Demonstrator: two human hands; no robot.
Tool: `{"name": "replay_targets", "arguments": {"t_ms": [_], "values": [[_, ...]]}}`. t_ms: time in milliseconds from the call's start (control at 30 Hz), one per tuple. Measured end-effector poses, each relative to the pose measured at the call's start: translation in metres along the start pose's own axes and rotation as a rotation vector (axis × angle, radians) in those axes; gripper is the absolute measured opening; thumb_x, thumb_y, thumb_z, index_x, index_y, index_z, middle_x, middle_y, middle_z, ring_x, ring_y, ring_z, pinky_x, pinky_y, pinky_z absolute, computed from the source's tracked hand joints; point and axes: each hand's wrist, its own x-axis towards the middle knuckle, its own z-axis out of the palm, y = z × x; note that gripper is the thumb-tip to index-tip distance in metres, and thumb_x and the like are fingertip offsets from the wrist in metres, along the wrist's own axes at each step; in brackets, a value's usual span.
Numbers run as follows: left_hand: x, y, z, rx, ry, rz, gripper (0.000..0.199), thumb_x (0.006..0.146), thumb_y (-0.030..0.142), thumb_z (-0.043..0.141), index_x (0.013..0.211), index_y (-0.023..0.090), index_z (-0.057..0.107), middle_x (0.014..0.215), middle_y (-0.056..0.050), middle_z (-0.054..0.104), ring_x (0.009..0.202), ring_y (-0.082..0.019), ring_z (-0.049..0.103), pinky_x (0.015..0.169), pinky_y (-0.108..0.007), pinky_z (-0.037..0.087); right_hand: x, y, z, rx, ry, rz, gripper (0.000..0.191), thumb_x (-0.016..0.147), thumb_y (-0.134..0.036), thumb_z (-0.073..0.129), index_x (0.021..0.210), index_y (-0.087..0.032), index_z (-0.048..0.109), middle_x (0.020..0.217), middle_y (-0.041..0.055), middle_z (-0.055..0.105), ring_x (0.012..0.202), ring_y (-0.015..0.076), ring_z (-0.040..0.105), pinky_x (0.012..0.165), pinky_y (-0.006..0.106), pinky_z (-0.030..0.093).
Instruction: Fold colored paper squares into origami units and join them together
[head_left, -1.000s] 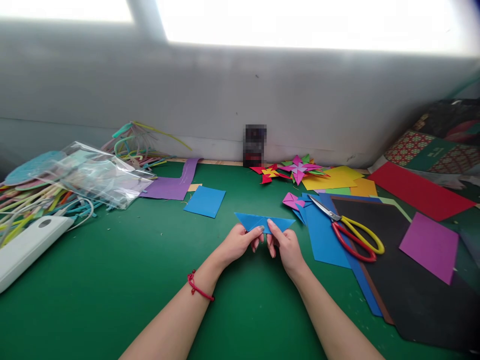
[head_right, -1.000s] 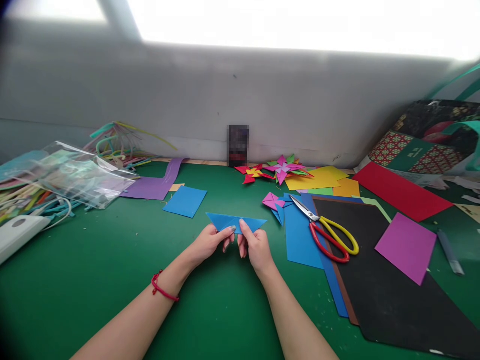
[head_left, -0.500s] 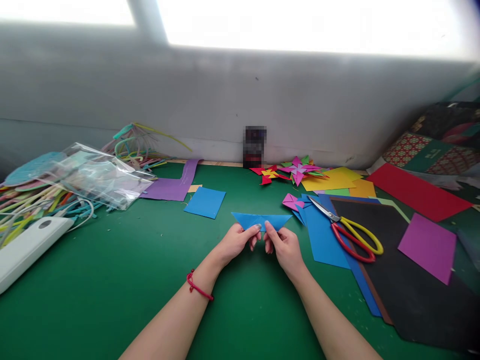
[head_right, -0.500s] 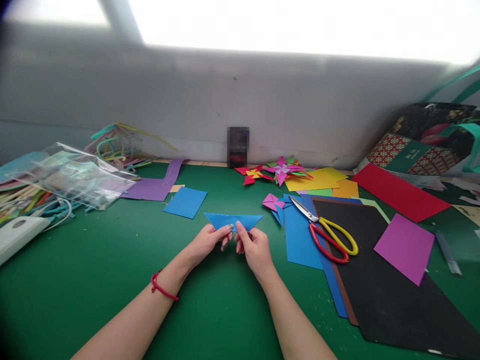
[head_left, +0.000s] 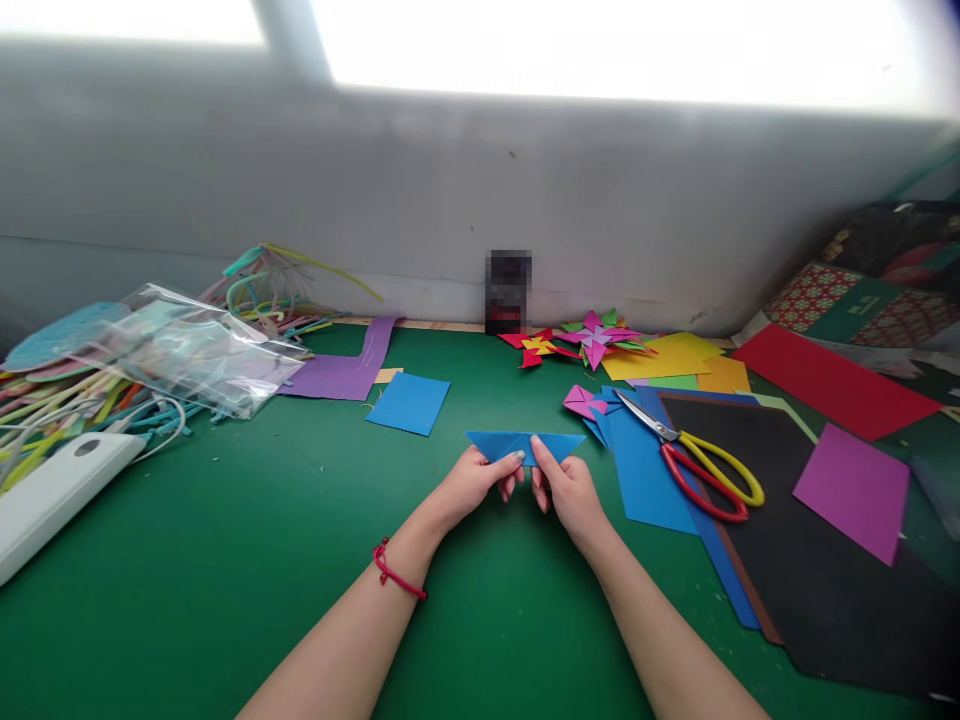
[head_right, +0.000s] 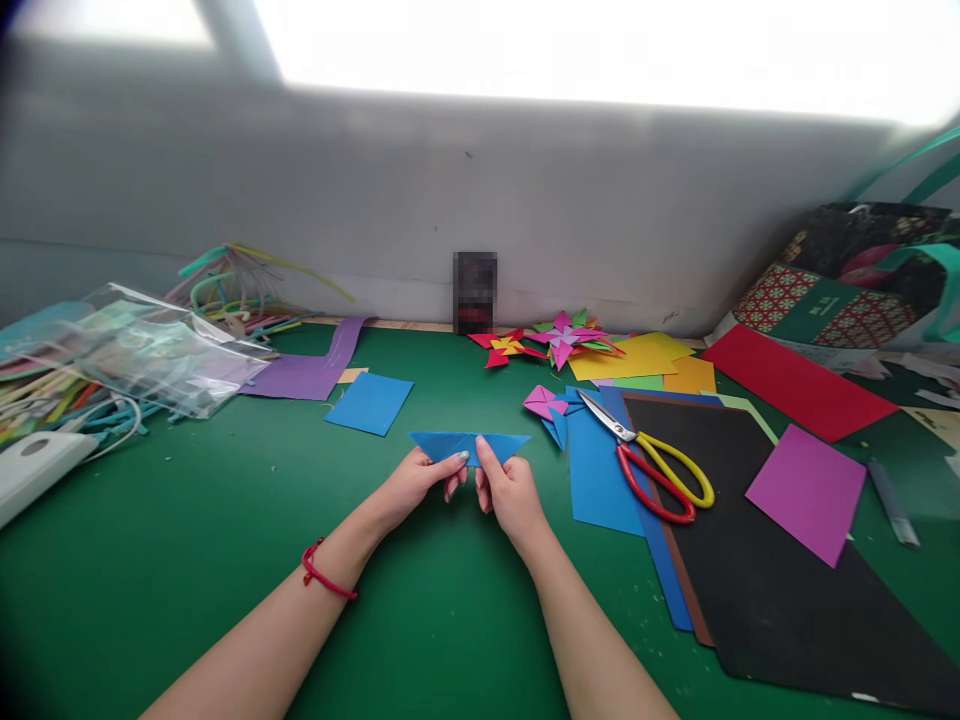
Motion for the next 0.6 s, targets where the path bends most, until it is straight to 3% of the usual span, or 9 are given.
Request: {"name": "replay_targets", "arguments": {"t_ms": [600], "values": [[-0.0010, -0.0068, 0.0011, 0.006, 0.006, 0.011, 0.021, 0.075, 0.026, 0.051, 0.059, 0.013, 0.053, 0.049, 0.002, 0.049, 0.046, -0.009, 0.047, 0.051, -0.022, 0.041, 0.0004, 0.0042, 0.0010, -0.084, 0.047, -0.006, 0.052, 0.078, -0.048, 0.048, 0.036, -0.019, 0.042, 0.025, -0.0051, 0.034, 0.028, 0.0065, 0.033, 0.038, 0.021, 0.030]]}}
